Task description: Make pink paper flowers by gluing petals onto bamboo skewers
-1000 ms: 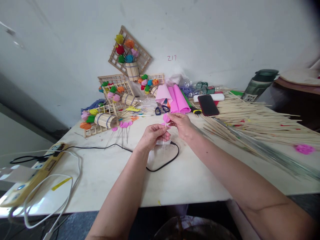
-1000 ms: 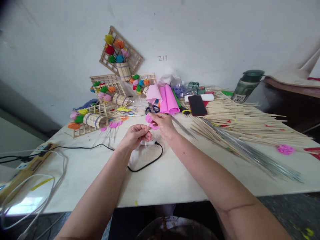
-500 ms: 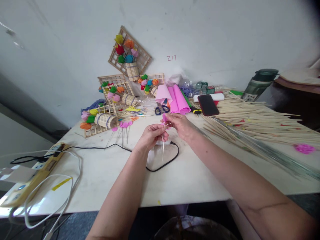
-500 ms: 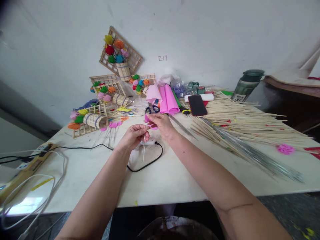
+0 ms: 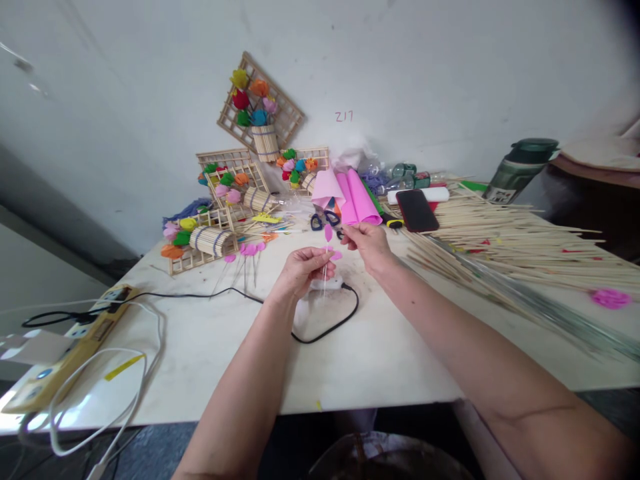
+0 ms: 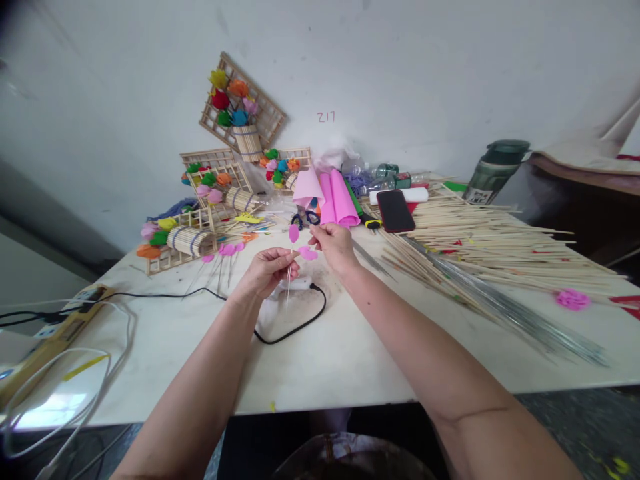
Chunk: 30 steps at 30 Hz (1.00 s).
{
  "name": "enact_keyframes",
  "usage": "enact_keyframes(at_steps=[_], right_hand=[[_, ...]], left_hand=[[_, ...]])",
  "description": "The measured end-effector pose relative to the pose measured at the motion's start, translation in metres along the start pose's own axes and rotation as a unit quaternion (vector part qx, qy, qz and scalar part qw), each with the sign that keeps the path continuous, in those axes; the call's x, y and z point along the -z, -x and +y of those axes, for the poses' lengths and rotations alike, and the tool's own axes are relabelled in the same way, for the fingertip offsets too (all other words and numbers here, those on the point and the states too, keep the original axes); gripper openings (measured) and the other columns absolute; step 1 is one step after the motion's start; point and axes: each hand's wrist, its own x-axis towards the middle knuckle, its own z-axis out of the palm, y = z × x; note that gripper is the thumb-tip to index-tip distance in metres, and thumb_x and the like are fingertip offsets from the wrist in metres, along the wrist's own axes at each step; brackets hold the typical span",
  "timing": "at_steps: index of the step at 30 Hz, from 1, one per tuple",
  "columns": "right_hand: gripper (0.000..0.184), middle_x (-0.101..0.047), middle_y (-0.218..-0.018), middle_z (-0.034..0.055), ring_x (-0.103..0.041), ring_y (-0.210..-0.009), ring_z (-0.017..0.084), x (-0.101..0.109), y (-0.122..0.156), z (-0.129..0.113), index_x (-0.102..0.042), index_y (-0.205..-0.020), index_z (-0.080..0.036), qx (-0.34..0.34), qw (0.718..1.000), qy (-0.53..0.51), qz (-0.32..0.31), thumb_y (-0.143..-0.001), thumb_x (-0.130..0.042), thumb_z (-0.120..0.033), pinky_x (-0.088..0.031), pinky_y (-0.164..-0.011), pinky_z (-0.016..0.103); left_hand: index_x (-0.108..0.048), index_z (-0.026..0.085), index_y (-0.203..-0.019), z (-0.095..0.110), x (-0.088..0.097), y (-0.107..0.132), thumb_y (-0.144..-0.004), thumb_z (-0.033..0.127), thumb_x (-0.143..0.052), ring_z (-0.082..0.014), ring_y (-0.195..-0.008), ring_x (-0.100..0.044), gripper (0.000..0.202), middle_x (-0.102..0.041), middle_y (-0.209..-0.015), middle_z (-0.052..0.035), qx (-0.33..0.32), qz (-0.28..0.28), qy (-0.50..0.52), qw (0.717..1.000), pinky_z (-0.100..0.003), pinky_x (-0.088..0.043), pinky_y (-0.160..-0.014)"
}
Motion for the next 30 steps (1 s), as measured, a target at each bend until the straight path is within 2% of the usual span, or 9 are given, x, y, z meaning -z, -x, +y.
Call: enact_keyframes(at_steps=[4, 10, 17, 22, 26, 30], right_hand=[[0.031, -0.057, -0.047, 0.0003, -0.045, -0.042, 0.008, -0.002, 0.003, -0.003, -0.057, -0.056, -0.015, 0.006, 1.000, -0.019, -0.011, -0.060, -0.069, -0.043, -0.038, -0.045, 0.022], [0.040, -0.061, -0.056, 0.0039, -0.051, -0.047, 0.010, -0.005, 0.013, -0.015, -0.061, -0.064, -0.013, 0.006, 0.998, -0.018, -0.067, -0.068, -0.059, -0.054, -0.041, -0.047, 0.022], [0.031, -0.061, -0.057, 0.0022, -0.051, -0.050, 0.010, -0.008, 0.016, -0.019, -0.062, -0.060, -0.015, 0.058, 0.994, 0.060, -0.068, -0.064, -0.065, -0.045, -0.041, -0.050, 0.022], [0.027, -0.057, -0.052, -0.0006, -0.047, -0.048, 0.008, -0.007, 0.013, -0.013, -0.058, -0.053, -0.016, 0.060, 0.996, 0.018, -0.063, -0.066, -0.064, -0.039, -0.039, -0.049, 0.022], [0.026, -0.054, -0.050, -0.0016, -0.047, -0.048, 0.008, -0.005, 0.012, -0.013, -0.061, -0.056, -0.016, 0.032, 0.996, -0.013, -0.088, -0.065, -0.064, -0.040, -0.040, -0.051, 0.023], [0.028, -0.058, -0.056, 0.0002, -0.049, -0.051, 0.010, -0.003, 0.010, -0.014, -0.065, -0.065, -0.016, 0.016, 0.994, -0.004, -0.106, -0.066, -0.062, -0.044, -0.041, -0.052, 0.023]], left_hand=[[-0.062, 0.011, -0.070, 0.002, 0.000, 0.000, -0.058, 0.030, -0.074, -0.0104, -0.048, -0.057, 0.026, -0.063, -0.057, -0.0027, -0.010, 0.028, -0.004, 1.000, -0.021, -0.046, -0.049], [-0.063, 0.012, -0.070, 0.002, -0.004, 0.000, -0.054, 0.035, -0.074, -0.0116, -0.048, -0.058, 0.030, -0.064, -0.058, -0.0030, -0.037, 0.088, -0.083, 0.992, -0.023, -0.047, -0.049], [-0.062, 0.011, -0.068, -0.001, -0.013, -0.002, -0.055, 0.036, -0.073, -0.0110, -0.048, -0.057, 0.031, -0.063, -0.055, -0.0029, -0.064, 0.138, -0.153, 0.976, -0.021, -0.046, -0.047], [-0.062, 0.011, -0.068, 0.001, -0.016, 0.001, -0.057, 0.037, -0.071, -0.0094, -0.045, -0.054, 0.030, -0.061, -0.053, -0.0026, -0.059, 0.127, -0.192, 0.971, -0.020, -0.043, -0.045], [-0.060, 0.011, -0.063, 0.004, -0.015, 0.003, -0.060, 0.039, -0.069, -0.0081, -0.041, -0.049, 0.029, -0.060, -0.050, -0.0020, -0.058, 0.097, -0.208, 0.972, -0.020, -0.041, -0.043], [-0.060, 0.012, -0.063, 0.004, -0.013, 0.003, -0.061, 0.040, -0.068, -0.0081, -0.041, -0.048, 0.029, -0.059, -0.050, -0.0017, -0.063, 0.081, -0.202, 0.974, -0.021, -0.040, -0.043]])
